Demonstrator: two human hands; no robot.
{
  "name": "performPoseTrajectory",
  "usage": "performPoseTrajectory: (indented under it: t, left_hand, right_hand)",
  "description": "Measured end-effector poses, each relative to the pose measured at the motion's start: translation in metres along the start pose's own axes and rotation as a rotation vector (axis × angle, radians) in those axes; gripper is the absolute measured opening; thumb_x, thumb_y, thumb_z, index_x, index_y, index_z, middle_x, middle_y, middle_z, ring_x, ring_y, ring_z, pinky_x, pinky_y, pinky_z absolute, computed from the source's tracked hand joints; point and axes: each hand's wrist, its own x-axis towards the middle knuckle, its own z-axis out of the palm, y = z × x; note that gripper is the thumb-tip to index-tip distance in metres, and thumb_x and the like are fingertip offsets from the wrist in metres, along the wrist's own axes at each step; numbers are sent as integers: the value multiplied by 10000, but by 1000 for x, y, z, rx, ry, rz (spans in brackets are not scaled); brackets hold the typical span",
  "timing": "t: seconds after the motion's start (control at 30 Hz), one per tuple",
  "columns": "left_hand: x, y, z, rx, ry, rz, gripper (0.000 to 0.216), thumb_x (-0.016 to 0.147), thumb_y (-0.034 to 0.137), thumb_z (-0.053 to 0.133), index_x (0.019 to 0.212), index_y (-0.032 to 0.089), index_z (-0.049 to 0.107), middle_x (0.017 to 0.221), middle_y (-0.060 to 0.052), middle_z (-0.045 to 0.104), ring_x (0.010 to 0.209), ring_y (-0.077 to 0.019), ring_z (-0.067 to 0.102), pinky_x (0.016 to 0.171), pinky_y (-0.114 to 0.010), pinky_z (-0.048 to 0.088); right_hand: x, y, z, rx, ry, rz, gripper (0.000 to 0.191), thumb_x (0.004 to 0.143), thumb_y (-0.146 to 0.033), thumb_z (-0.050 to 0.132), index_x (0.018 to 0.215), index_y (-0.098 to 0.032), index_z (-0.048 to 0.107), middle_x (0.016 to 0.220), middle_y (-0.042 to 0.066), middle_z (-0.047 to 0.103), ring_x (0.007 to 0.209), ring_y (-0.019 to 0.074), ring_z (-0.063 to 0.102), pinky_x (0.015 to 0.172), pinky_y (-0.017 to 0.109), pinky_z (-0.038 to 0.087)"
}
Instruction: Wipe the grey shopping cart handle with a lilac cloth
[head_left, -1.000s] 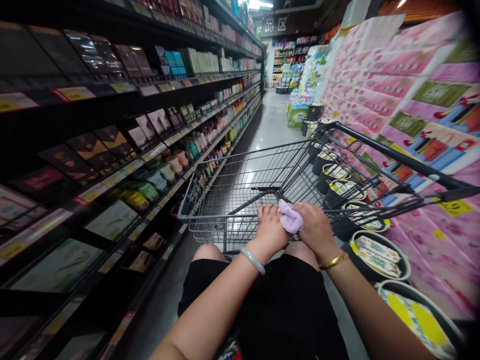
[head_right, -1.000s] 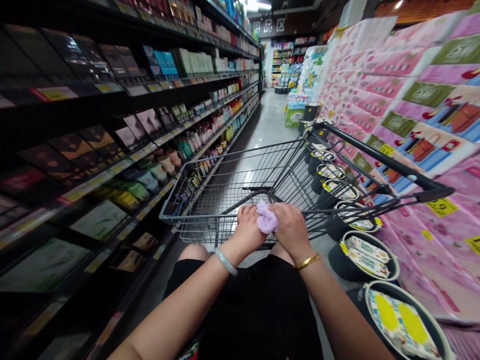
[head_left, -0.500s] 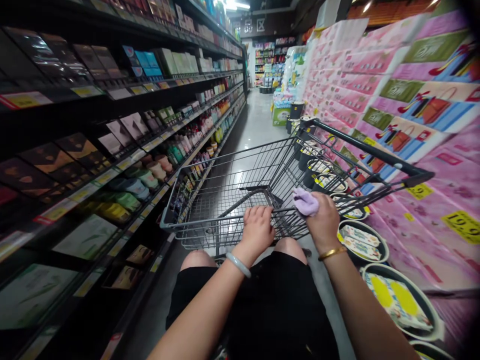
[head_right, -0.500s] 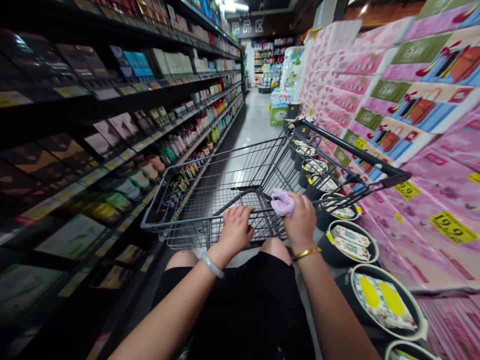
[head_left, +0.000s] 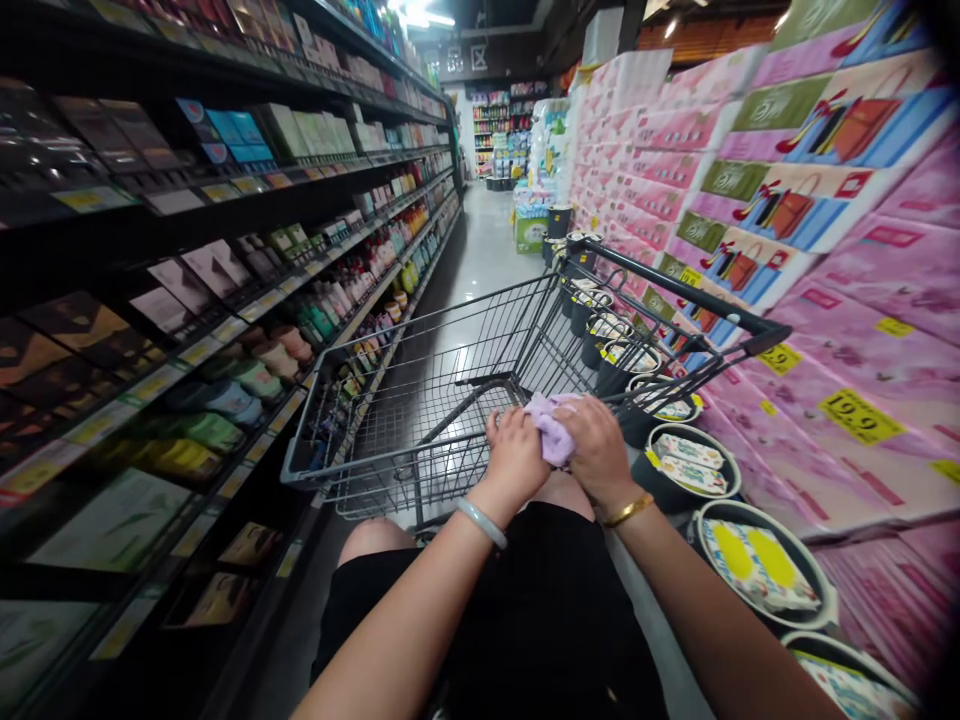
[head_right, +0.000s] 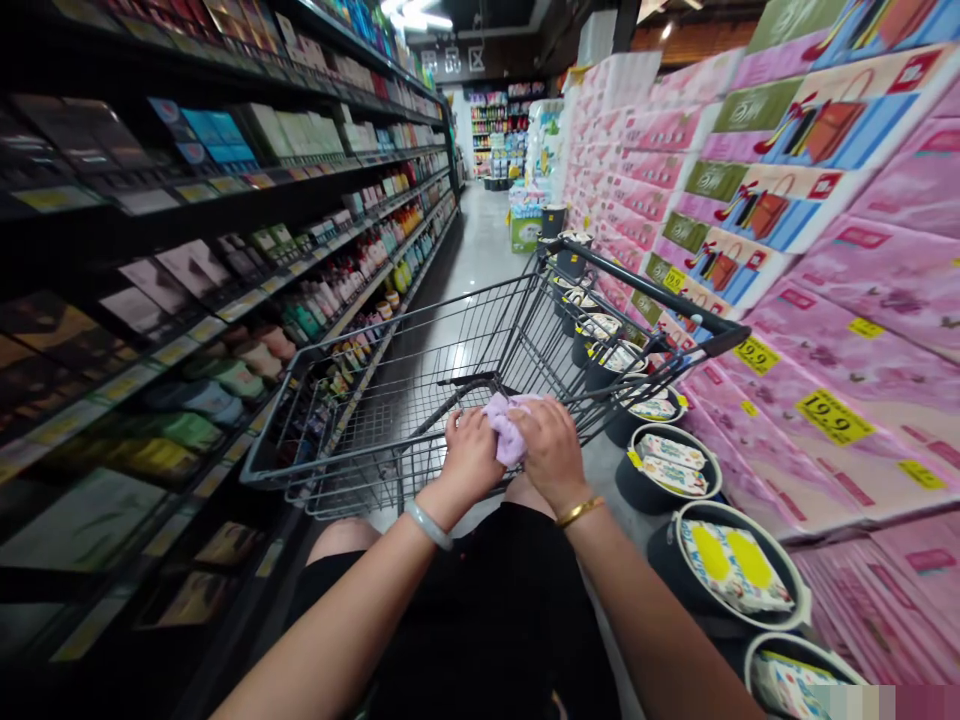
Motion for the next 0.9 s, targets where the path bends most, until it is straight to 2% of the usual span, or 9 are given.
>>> performPoseTrajectory:
  t: [0.07,0.13,0.2,0.37,0.43,0.53,0.6,0.73,0.9]
  left_hand:
    - [1,-1,1,-8,1,26,506,761,199,598,1264,220,549,1184,-86,646,1188,-269,522,1152,-481,239]
    - [2,-2,0,-28,-6,38,568,737,196,605,1297,237,522,1172,-66,642,1166,-259,524,1138,-468,252]
    - [3,-3,-1,-37,-13,31,557,731,218,610,1281,235,523,1175,-66,638,1178,-266,513,1139,-479,238]
    - [5,-7,-3,-33,-41,35,467,717,227,611,1182,216,561,1125,-65,643,1160,-268,519,1136,-485,231]
    - [5,-9,-2,-48,-37,48,493,716,216,607,1206,214,554,1140,-61,647,1172,-263,521,1139,-480,226]
    - [6,-12,-1,-60,-21,51,540,719,205,603,1255,216,537,1181,-57,651,1201,-258,517,1149,-481,207]
    - [7,-15,0,-53,-12,45,522,725,203,600,1244,215,547,1180,-57,657,1203,-257,519,1153,-484,198]
    - [13,-23,0,-42,1,38,514,721,196,601,1233,221,558,1139,-50,672,1179,-257,534,1136,-484,219]
    - [21,-29,-1,2,4,20,482,711,205,614,1192,218,588,1074,-44,686,1120,-256,566,1105,-485,273]
  right_hand:
    - [-1,21,-9,-68,61,95,267,893,-210,513,1123,-224,646,1177,90,682,1128,258,575,1054,444,380]
    - [-1,39,-18,-154,212,301,280,878,-256,541,1132,-181,634,1129,124,683,1065,280,580,955,427,427]
    - [0,43,-21,-193,273,382,288,878,-275,552,1132,-166,632,1101,133,682,1038,283,582,915,412,432]
    - [-2,31,-20,-96,27,-58,236,906,-209,549,1115,-249,652,1177,47,700,1152,230,580,1097,434,302]
    - [-4,42,-22,-118,127,2,218,893,-224,576,1096,-234,655,1135,57,710,1101,239,598,1041,424,351]
    - [-9,61,-20,-177,373,255,231,861,-259,609,1075,-185,651,1052,101,701,993,272,599,886,405,428]
    - [-14,63,-13,-152,381,248,228,861,-237,589,1074,-180,649,1058,109,689,1005,279,582,883,412,433]
    - [-20,59,2,20,176,8,230,865,-148,529,1046,-207,659,1058,79,679,1044,249,566,943,406,433]
    - [-12,77,14,21,500,349,233,788,-239,656,1015,-192,630,981,71,622,950,252,556,859,401,470]
